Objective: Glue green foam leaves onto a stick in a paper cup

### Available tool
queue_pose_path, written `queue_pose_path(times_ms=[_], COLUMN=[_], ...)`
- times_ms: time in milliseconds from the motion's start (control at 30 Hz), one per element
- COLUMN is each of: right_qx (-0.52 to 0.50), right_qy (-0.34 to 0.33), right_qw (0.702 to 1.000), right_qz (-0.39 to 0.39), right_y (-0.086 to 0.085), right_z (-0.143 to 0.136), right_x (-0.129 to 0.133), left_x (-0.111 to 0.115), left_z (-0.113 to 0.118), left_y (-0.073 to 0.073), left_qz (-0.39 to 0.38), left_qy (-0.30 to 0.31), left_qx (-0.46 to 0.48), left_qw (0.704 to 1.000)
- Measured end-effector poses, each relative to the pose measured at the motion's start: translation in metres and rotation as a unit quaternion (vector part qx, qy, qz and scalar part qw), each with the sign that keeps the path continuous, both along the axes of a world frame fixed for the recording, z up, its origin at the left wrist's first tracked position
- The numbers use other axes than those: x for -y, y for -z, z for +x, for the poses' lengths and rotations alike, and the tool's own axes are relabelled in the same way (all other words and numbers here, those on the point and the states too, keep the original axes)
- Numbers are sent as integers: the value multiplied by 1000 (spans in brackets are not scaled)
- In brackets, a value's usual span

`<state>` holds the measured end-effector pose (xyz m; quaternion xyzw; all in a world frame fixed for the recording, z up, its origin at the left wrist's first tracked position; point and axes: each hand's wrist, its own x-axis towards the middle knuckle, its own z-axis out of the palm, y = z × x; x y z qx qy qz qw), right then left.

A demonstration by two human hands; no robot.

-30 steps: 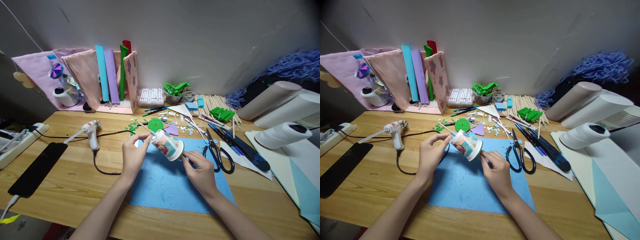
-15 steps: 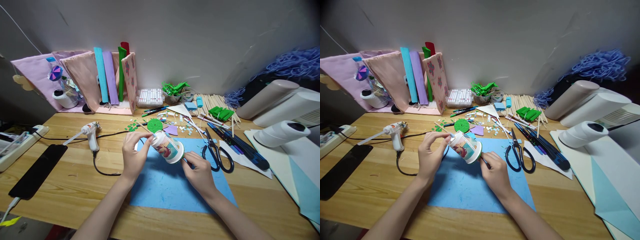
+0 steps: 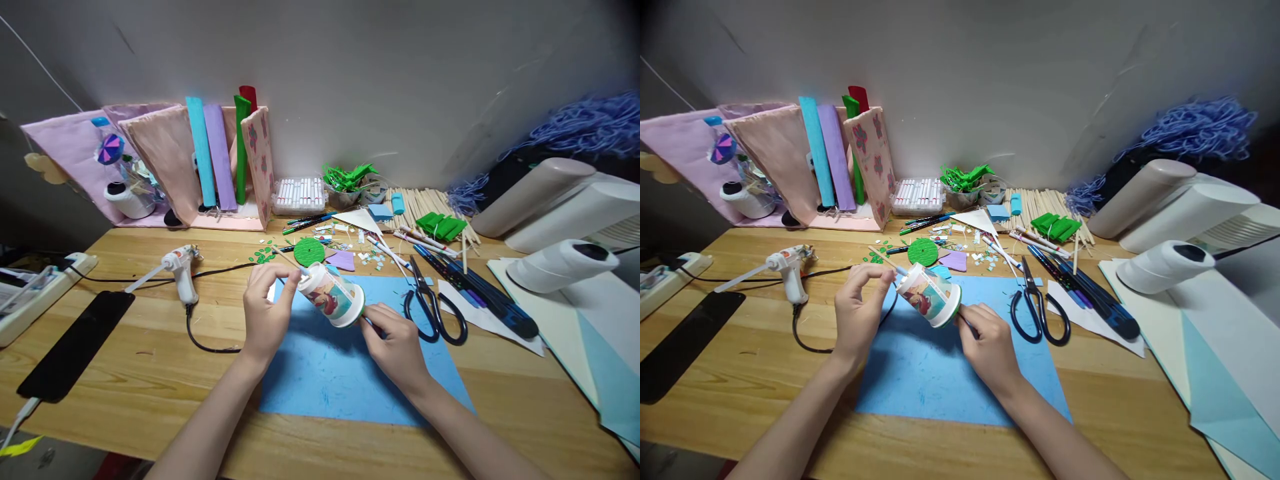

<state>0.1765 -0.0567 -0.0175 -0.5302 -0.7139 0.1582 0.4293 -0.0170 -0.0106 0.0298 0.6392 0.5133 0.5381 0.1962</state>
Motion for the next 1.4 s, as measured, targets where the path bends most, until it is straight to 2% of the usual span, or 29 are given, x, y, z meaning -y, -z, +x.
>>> queue_pose_path(times_ms=[67, 133, 333, 467, 733, 1167, 1300, 1400], right_qx=[-14, -38, -67, -83, -99, -111, -139, -149], right_qy=[-5, -20, -50, -58, -55, -63, -80, -85], right_qw=[1000, 999, 994, 990, 985, 978, 967, 962], right_qz=[-9, -25, -66, -99, -130, -164, -200, -214], right_y=[0, -1, 3, 3, 0, -2, -3, -3], right_z=[1, 1, -1, -2, -2, -4, -5, -5], right_x=[0, 0, 1, 2, 3, 3, 4, 5], left_x=[-2, -4, -8, -8, -8, -6, -3, -2], left_z=[-1, -1, -1, -2, -3, 0, 0, 0], left_y=[1, 2, 1, 4, 3, 5, 2, 2], left_qz=[-20, -46, -150, -182, -187, -150, -130, -142], left_qy=[-37, -49, 66, 124, 135, 75, 91, 100], left_qx=[28, 52, 120, 184, 198, 122, 129, 141], left_qw=[999, 996, 979, 958, 952, 978, 979, 975])
